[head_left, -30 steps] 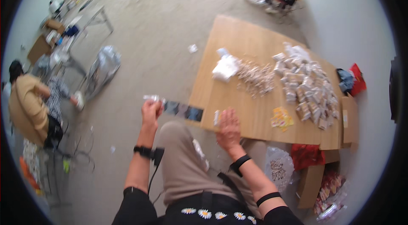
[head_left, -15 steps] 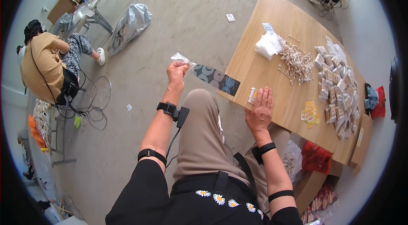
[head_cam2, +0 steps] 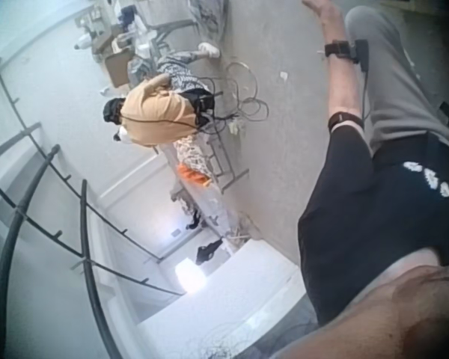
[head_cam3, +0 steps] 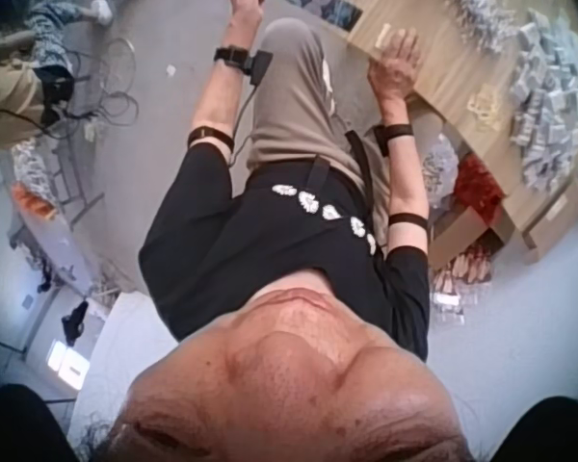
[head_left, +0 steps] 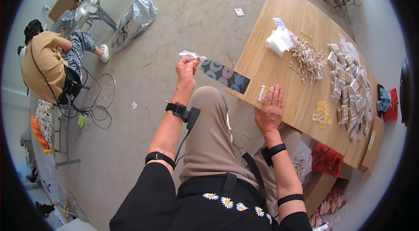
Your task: The recorder is counting and packaging cotton swabs into small plastic bags.
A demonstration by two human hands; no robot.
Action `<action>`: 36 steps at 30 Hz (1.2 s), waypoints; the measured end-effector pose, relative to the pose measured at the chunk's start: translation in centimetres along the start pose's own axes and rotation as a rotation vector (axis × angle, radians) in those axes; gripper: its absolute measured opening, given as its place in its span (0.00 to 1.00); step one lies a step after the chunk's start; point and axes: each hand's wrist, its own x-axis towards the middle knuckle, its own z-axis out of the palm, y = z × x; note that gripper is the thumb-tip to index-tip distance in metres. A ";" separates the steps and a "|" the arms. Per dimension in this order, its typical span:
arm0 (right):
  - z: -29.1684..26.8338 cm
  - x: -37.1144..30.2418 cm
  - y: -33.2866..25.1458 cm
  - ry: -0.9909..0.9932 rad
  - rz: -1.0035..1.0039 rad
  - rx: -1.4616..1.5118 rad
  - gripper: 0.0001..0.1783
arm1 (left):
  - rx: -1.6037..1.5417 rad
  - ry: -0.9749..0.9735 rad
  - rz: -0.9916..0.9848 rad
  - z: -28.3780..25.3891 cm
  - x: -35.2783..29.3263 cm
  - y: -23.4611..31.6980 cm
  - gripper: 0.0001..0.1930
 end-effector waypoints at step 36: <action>-0.2 0.0 -0.1 -0.036 0.022 -0.017 0.49 | 0.074 0.108 0.145 1.3 -1.5 0.1 0.13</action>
